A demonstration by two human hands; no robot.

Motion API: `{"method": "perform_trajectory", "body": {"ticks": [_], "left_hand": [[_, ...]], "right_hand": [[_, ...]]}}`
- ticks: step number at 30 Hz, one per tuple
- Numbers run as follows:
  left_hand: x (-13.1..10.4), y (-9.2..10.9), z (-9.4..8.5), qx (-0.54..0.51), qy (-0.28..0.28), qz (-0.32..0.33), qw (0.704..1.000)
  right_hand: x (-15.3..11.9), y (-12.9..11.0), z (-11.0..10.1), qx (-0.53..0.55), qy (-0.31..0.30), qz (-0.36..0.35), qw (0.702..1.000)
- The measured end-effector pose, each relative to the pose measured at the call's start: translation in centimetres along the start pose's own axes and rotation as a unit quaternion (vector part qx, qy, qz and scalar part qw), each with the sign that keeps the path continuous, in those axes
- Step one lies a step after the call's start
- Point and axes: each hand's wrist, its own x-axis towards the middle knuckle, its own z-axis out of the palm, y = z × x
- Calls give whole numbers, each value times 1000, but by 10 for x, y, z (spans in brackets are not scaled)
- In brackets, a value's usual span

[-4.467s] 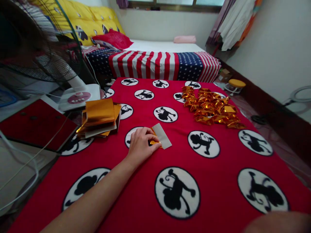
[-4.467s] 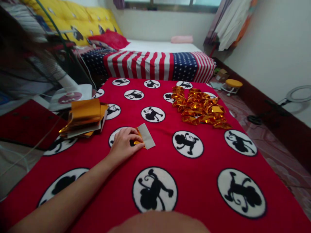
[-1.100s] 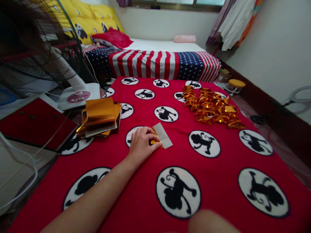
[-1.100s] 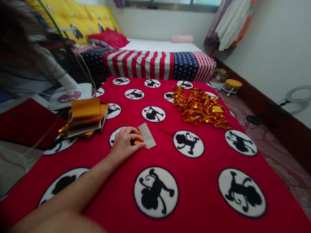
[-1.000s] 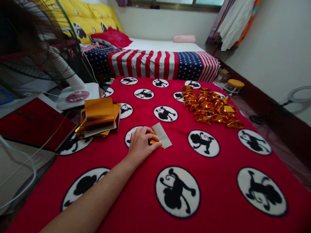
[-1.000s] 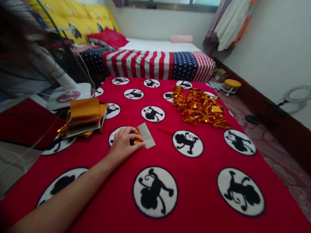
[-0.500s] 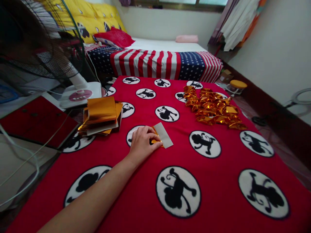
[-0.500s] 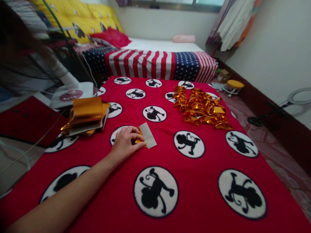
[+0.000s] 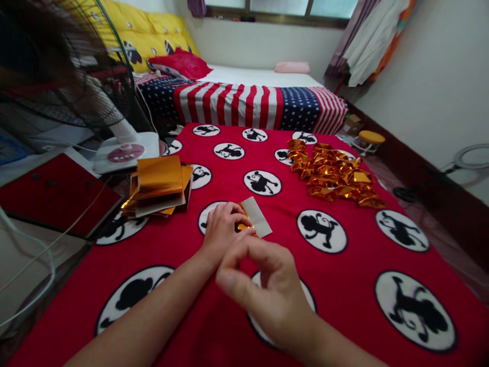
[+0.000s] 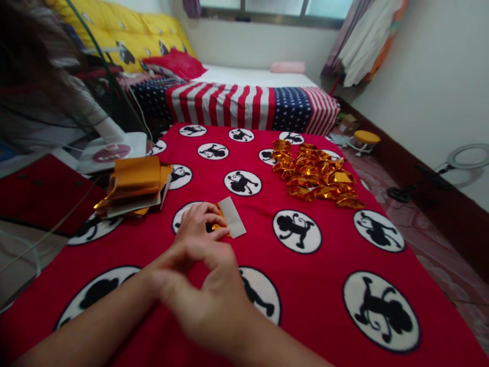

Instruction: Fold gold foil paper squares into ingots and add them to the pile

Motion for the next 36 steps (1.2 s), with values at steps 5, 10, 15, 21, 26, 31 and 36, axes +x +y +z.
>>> {"method": "perform_trajectory", "body": {"ticks": [5,10,15,21,26,31,36], "left_hand": [[-1,1,1,4,10,9,1000],[-1,1,1,11,11,8,1000],[-1,1,2,14,11,4,1000],[0,0,2,11,11,3,1000],[1,0,1,-2,7,0,1000],[3,-2,-2,-13,-15,-3,1000],[6,-5,-2,-12,-33,1,999]], "right_hand": [[15,70,-40,-175,49,-20,983],[2,94,-56,-320,-35,-73,944],[0,96,-54,-380,-54,-105,917],[-3,100,-54,-377,-59,-98,919],[-3,100,-52,-368,-54,-83,925],[-1,98,-49,-367,-53,-73,926],[-2,98,-49,-379,-57,-74,921]]}}
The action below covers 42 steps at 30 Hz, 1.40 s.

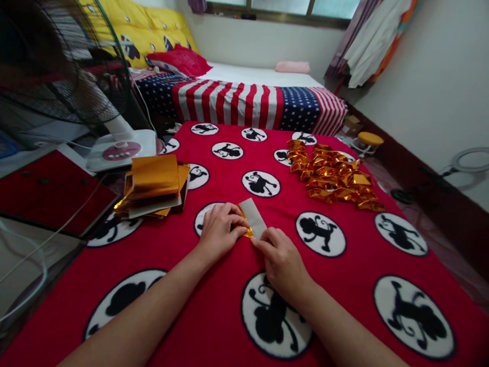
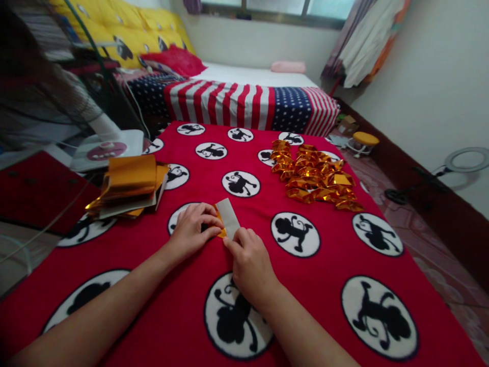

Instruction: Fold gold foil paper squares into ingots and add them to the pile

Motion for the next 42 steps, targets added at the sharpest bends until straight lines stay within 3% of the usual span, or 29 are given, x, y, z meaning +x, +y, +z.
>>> {"method": "perform_trajectory", "body": {"ticks": [14,19,26,33,42], "left_hand": [[8,-14,-11,-9,-75,60,995],[5,-10,-8,-14,-34,38,999],[6,-9,-8,-12,-42,48,998],[4,9,0,40,16,-23,999],[4,10,3,46,13,-36,998]], "right_hand": [[-1,-2,-1,-21,-18,14,1000],[-1,-3,-1,-22,-16,19,999],[-1,-4,-2,-23,-18,21,999],[-1,-3,0,-44,-22,16,999],[0,-4,-2,-55,-37,20,998]]}}
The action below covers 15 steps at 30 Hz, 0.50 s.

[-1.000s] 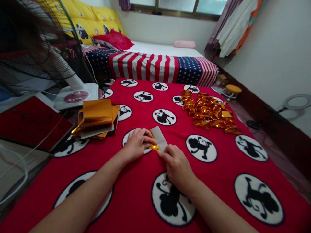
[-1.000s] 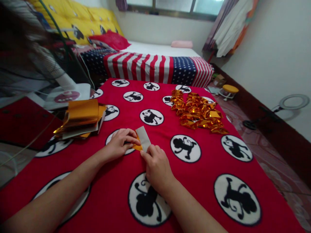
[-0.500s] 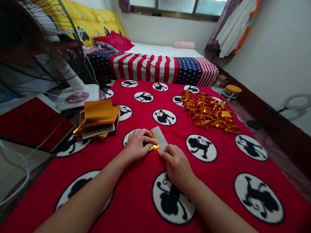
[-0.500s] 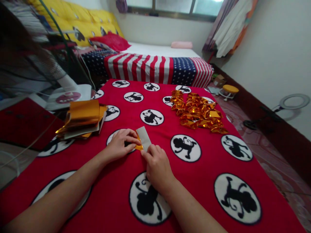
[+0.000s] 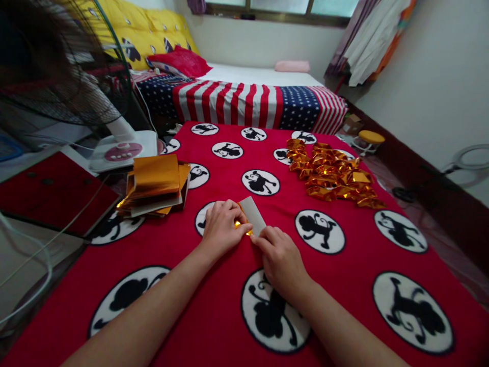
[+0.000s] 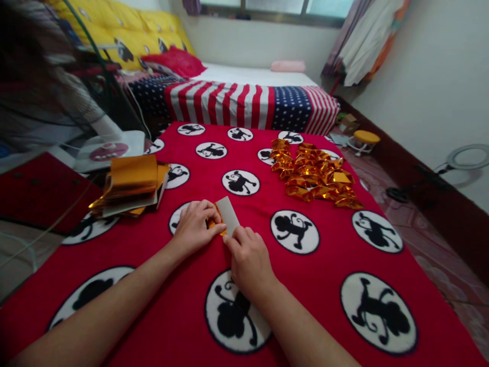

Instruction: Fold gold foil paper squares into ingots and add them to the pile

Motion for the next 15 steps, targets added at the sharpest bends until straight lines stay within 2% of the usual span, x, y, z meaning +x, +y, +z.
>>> {"method": "perform_trajectory", "body": {"ticks": [9,15], "left_hand": [[2,-4,1,7,-5,5,1000],[1,-9,-2,-13,-15,43,999]], "right_hand": [[-1,-1,-1,-13,0,1,1000],[-1,-2,-2,-15,-2,4,1000]]}}
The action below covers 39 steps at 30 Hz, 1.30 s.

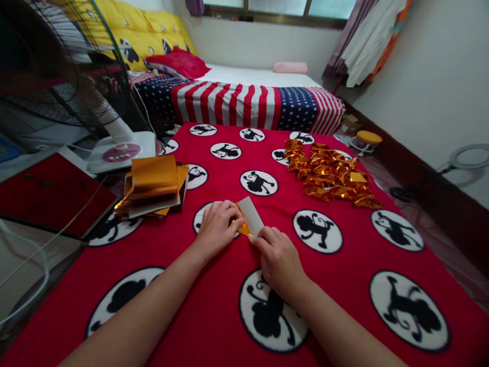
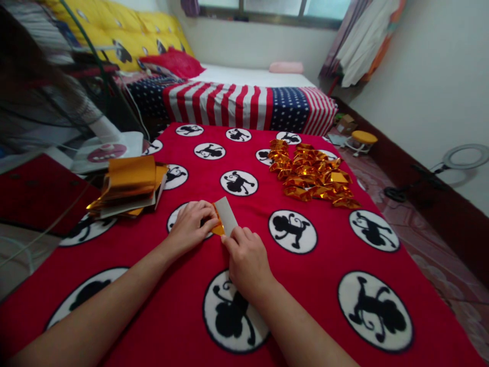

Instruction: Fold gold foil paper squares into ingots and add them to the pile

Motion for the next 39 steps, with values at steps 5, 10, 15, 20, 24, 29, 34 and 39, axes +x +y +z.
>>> {"method": "perform_trajectory", "body": {"ticks": [5,10,15,20,24,29,34,39], "left_hand": [[0,3,1,13,18,-11,1000],[1,1,2,-1,12,-12,1000],[1,-5,-1,-13,-3,14,1000],[4,-12,-3,-24,-29,19,999],[2,-7,-3,-20,-19,13,1000],[1,2,2,-1,22,-13,1000],[2,-1,6,-16,31,-19,999],[2,-8,1,-30,8,10,999]], "right_hand": [[0,0,0,1,-5,2,1000],[0,-1,0,-1,-5,4,1000],[0,0,1,1,-6,4,1000],[0,0,1,6,-2,1,1000],[0,0,1,1,-3,4,1000],[0,1,1,-1,-6,2,1000],[0,1,0,0,-9,4,1000],[0,1,-1,4,-6,3,1000]]}}
